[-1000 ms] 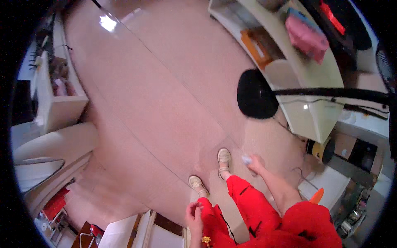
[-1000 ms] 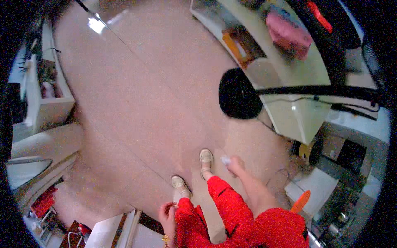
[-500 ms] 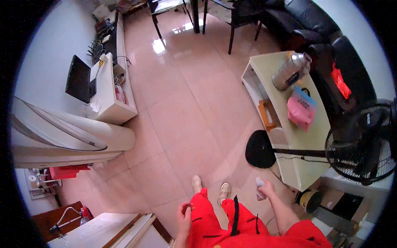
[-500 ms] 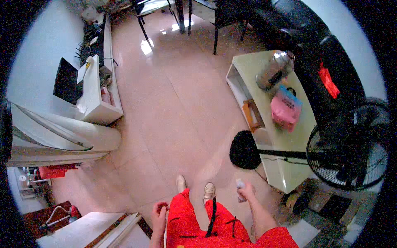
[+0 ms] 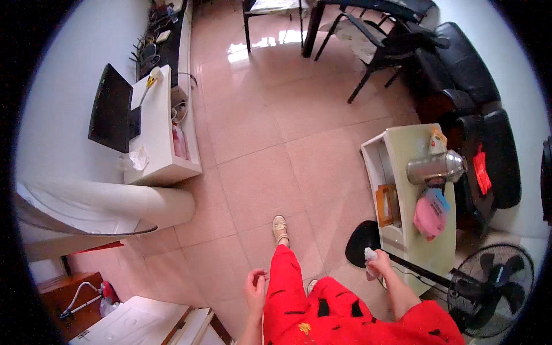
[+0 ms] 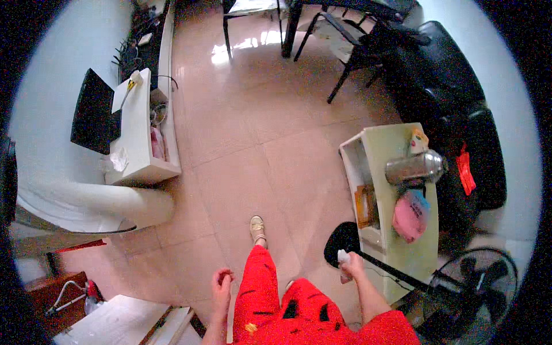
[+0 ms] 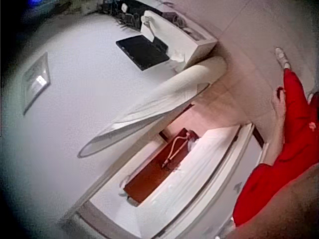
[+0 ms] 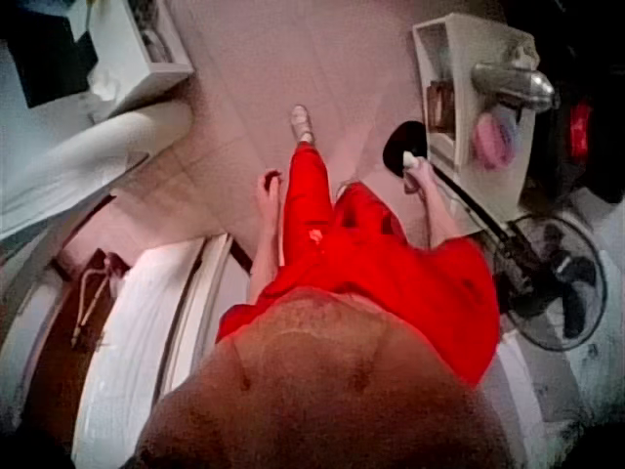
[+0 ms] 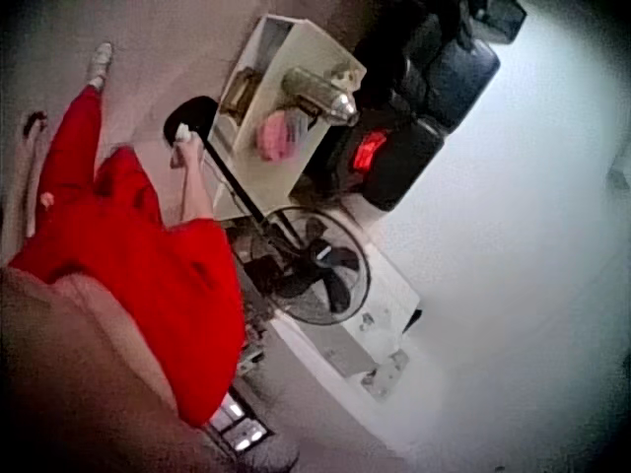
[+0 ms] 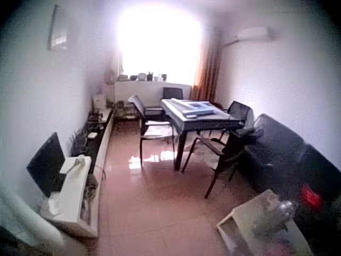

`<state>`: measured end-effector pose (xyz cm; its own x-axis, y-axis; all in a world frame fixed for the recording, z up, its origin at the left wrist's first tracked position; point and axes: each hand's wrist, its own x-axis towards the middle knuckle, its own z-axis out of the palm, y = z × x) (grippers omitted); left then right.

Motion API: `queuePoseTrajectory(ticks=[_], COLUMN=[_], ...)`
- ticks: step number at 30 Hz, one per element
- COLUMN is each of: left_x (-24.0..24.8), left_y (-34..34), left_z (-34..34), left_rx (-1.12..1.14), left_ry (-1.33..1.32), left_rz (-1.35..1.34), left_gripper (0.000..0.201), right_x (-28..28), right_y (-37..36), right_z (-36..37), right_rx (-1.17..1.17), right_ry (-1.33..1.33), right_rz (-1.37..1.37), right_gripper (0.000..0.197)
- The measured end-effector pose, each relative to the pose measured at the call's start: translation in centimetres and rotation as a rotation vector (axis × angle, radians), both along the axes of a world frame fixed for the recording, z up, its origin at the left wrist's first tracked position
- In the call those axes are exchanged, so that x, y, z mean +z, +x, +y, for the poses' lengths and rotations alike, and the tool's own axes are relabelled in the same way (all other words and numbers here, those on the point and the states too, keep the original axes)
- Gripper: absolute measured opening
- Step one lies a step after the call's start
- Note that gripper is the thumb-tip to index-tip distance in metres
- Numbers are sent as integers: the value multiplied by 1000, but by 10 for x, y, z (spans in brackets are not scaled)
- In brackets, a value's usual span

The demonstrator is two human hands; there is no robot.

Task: The person washes a small cloth in a sink by hand, applies soap, and then uses the cloth and other rags to wipe down surfaces including a desk and a portion of a floor.

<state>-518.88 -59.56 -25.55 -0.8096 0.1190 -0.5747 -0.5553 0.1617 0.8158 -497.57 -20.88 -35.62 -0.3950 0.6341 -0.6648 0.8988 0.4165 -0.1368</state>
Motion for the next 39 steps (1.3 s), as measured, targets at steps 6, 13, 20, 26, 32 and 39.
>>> queuePoseTrajectory(ticks=[6, 13, 20, 26, 32, 39], left_x=[3, 7, -8, -18, -62, -144], left_y=[-104, -216, -357, -440, -481, -551], left_z=[6, 72, 168, 261, 303, 348], left_rx=[-10, 18, 94, 59, 24, 16], left_ry=[-39, -50, -84, -77, -21, 73], left_rz=[57, 55, 96, -37, -107, -163], left_gripper=[17, 16, 16, 17, 19, 20], right_x=[-23, -36, -102, -140, -191, -290], right_y=[-140, -306, -452, -585, -694, -762], right_z=[25, 75, 151, 201, 197, 172], right_rx=[26, 27, 148, 290, 525, 591], right_ry=[-9, -67, -90, -107, -184, -118], right_rz=[114, 211, 156, 180, 158, 270], right_gripper=[38, 41, 41, 43, 41, 35])
